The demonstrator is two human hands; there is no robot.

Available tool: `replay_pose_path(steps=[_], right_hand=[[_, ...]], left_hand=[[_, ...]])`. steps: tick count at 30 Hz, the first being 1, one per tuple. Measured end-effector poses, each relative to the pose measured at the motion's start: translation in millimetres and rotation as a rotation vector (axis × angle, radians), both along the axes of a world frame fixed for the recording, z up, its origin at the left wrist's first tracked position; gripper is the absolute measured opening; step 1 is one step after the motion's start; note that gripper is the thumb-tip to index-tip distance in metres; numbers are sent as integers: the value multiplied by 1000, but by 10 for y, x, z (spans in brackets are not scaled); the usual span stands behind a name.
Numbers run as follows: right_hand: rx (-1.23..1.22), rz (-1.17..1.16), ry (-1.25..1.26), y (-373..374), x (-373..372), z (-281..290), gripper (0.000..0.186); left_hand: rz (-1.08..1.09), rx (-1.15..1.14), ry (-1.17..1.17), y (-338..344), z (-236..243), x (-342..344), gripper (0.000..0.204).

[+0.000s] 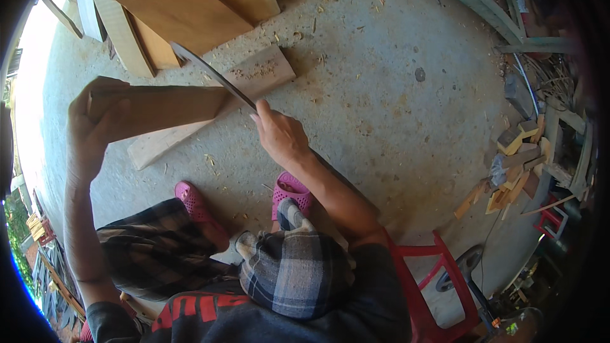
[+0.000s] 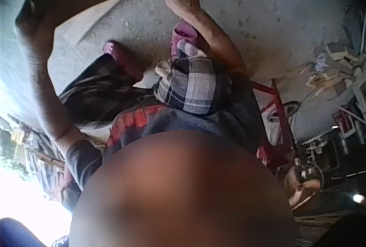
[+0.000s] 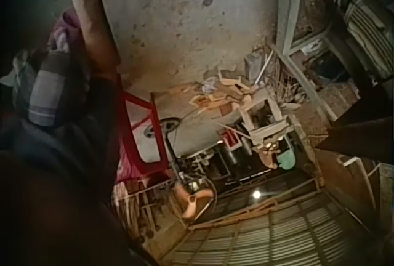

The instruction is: The person uses a curved billhook blade to shave and smooth a piece of wood.

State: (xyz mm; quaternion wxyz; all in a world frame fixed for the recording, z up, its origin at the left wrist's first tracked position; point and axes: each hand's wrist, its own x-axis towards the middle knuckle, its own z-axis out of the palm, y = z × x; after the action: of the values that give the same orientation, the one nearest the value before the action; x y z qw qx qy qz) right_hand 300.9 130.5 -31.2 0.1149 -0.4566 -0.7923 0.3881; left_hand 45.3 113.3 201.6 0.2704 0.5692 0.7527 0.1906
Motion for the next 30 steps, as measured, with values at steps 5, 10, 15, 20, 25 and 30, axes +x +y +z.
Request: replay_pose_path(steps=[5, 10, 15, 20, 25, 30], right_hand=[[130, -19, 152, 14, 55, -34, 21], [19, 65, -116, 45, 105, -63, 20], [39, 17, 33, 6, 118, -47, 22], [59, -9, 185, 4, 126, -3, 24], [-83, 63, -69, 22, 151, 26, 23], [1, 2, 110, -46, 171, 28, 22]], left_hand=[[-30, 57, -50, -37, -21, 14, 16], [-17, 36, 14, -59, 50, 108, 22], [-39, 18, 19, -104, 36, 152, 22], [22, 15, 8, -148, 26, 196, 24], [3, -9, 61, -132, 46, 244, 24], [19, 27, 21, -132, 11, 193, 24]])
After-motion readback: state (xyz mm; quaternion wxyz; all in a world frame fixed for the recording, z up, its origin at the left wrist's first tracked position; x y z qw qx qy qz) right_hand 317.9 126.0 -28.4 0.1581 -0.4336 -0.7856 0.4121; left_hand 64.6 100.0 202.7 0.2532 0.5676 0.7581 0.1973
